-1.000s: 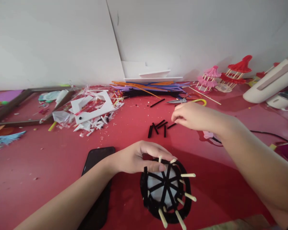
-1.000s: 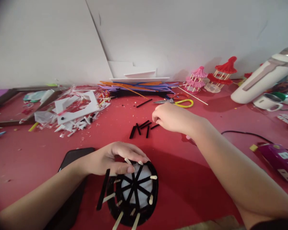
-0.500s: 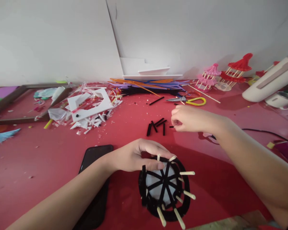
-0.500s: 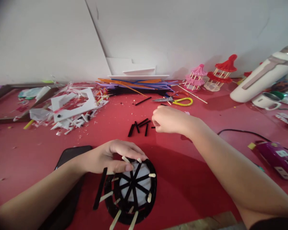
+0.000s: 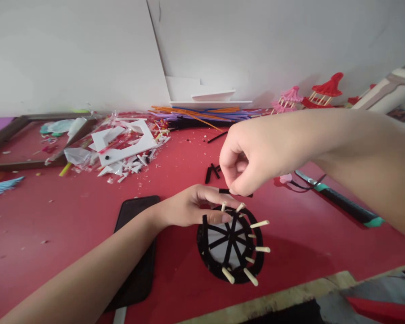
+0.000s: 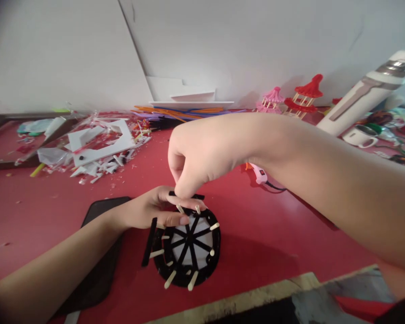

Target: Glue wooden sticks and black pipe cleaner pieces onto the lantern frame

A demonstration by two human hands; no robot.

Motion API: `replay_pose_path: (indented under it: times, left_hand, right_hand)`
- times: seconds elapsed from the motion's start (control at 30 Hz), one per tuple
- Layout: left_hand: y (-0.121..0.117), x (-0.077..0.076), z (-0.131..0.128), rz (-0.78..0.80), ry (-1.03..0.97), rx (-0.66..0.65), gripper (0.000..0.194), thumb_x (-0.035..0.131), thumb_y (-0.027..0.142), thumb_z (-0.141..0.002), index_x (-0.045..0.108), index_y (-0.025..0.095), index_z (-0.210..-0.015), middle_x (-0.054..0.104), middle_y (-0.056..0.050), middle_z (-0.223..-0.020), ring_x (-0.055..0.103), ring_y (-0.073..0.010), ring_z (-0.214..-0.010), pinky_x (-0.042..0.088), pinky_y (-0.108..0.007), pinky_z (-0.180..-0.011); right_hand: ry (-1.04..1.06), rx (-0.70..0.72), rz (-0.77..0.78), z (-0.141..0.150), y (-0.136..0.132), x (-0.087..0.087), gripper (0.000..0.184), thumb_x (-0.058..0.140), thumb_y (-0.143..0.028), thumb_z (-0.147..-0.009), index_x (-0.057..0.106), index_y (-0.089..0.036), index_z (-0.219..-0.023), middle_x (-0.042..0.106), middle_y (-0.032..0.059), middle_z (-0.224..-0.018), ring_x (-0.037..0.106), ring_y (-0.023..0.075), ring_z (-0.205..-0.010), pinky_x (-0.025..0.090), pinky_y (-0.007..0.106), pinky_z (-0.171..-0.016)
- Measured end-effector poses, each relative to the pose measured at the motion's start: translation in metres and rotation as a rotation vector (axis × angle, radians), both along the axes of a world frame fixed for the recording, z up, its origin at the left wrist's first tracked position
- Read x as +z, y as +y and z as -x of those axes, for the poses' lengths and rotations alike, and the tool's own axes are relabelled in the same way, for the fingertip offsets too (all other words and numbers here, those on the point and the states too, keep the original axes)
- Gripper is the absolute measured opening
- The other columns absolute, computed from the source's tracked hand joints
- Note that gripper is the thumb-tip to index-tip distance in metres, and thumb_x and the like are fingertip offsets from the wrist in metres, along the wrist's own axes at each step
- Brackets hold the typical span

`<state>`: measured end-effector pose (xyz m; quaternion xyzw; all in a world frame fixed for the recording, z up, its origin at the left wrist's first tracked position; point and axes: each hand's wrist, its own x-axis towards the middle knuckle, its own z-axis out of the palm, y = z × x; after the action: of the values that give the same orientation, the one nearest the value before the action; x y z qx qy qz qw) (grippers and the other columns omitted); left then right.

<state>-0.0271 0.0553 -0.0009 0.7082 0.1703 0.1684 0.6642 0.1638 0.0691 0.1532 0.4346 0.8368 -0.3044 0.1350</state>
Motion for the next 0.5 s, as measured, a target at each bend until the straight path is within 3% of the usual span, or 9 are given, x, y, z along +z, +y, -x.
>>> replay_pose_path:
  times: [0.3, 0.5]
  left_hand:
    - [-0.0017, 0.0059, -0.002, 0.025, 0.023, 0.007, 0.029, 0.073, 0.017, -0.084, 0.077, 0.015, -0.113, 0.078, -0.009, -0.113, 0.073, -0.0188, -0.1, 0.055, -0.025, -0.09]
    - [-0.0015, 0.0073, -0.0028, 0.024, 0.027, 0.012, 0.026, 0.072, 0.017, -0.084, 0.078, 0.015, -0.108, 0.079, -0.008, -0.11, 0.072, -0.0183, -0.1, 0.054, -0.025, -0.09]
  right_hand:
    - [-0.077, 0.061, 0.002, 0.0058, -0.0021, -0.0063, 0.015, 0.068, -0.032, -0.074, 0.067, -0.021, -0.064, 0.044, -0.0047, -0.054, 0.032, 0.0069, -0.045, 0.017, 0.03, -0.048]
    - [-0.066, 0.124, 0.008, 0.0048, -0.0014, -0.0055, 0.011, 0.065, -0.03, -0.075, 0.068, -0.021, -0.068, 0.046, -0.0056, -0.054, 0.032, 0.0062, -0.044, 0.018, 0.029, -0.047]
